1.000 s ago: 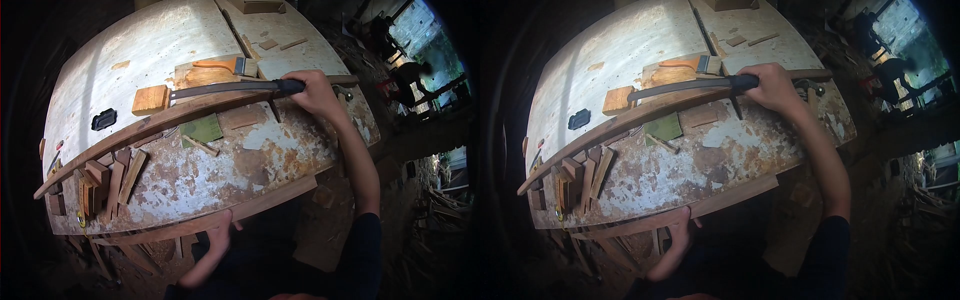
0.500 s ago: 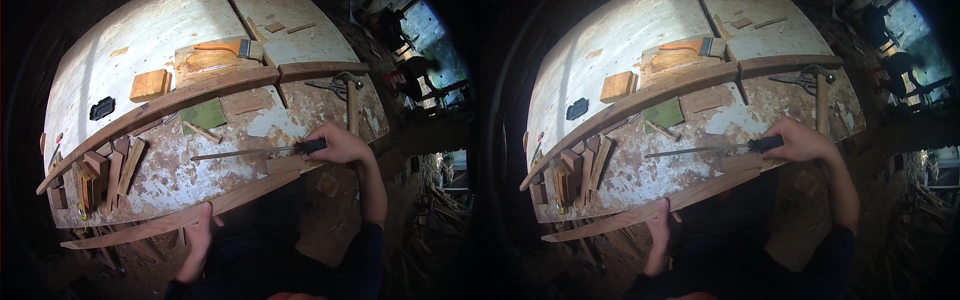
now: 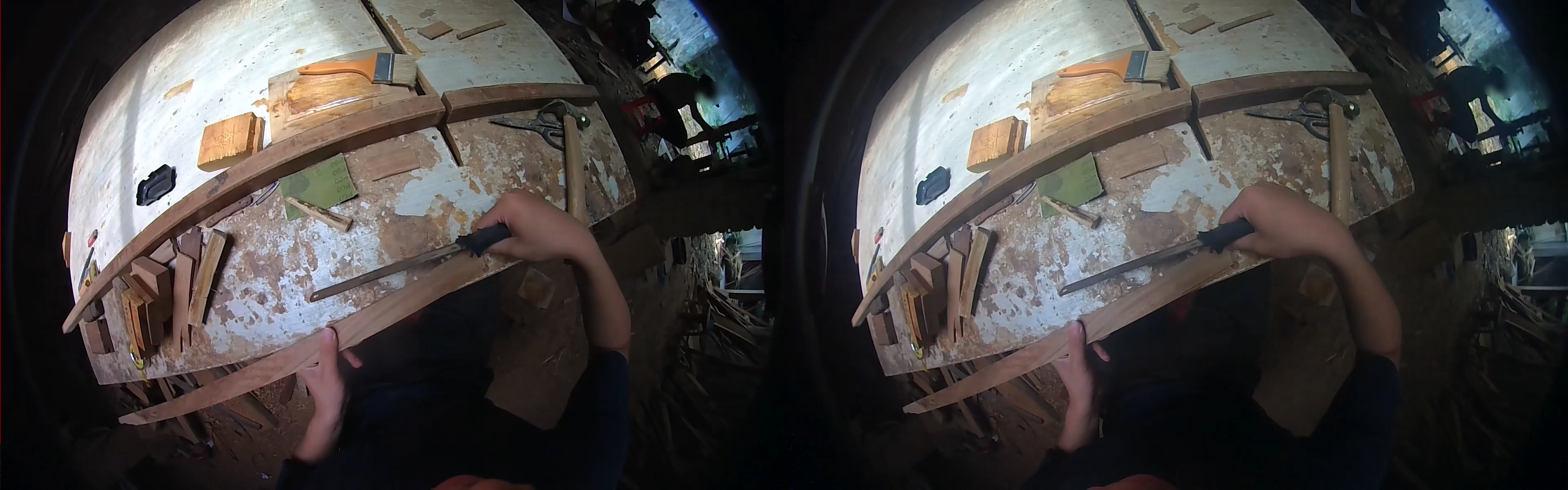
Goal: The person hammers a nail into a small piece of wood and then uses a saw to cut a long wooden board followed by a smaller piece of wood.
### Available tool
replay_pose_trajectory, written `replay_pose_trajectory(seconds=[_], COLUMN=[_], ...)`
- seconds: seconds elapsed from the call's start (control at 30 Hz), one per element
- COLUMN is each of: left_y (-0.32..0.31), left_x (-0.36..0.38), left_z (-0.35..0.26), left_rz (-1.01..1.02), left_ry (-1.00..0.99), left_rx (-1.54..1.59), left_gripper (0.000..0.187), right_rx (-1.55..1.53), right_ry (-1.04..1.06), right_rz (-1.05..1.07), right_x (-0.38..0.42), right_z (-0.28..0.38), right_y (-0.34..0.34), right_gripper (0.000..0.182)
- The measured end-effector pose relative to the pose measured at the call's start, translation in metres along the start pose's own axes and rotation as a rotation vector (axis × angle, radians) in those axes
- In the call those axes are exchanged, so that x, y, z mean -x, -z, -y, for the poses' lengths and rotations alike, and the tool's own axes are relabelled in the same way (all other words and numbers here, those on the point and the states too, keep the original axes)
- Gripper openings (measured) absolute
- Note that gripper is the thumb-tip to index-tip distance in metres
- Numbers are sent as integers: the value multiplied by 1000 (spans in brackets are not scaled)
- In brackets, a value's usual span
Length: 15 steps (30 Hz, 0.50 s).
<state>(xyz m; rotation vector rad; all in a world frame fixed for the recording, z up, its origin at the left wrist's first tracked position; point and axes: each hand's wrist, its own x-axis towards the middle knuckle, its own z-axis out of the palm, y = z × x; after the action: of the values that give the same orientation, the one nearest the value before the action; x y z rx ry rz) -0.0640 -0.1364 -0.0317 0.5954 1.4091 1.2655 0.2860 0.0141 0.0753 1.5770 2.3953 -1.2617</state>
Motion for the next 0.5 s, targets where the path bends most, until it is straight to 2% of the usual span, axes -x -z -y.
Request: replay_pose_trajectory(seconds=[0.23, 0.33, 0.43, 0.5], left_y=[-3, -8, -5, -3], left_x=[0, 0, -1, -3], left_z=[-3, -6, -4, -4], left_rz=[6, -17, 4, 16], left_ry=[1, -24, -1, -3], left_rx=[10, 8, 6, -7], left_gripper=[27, 25, 26, 27], right_rx=[42, 3, 19, 43], right_ry=[31, 43, 165, 134], right_rz=[-107, -120, -196, -152], right_x=[7, 11, 11, 10], right_z=[-1, 7, -1, -1], right_y=[-10, -11, -21, -21], right_gripper=[25, 35, 36, 43])
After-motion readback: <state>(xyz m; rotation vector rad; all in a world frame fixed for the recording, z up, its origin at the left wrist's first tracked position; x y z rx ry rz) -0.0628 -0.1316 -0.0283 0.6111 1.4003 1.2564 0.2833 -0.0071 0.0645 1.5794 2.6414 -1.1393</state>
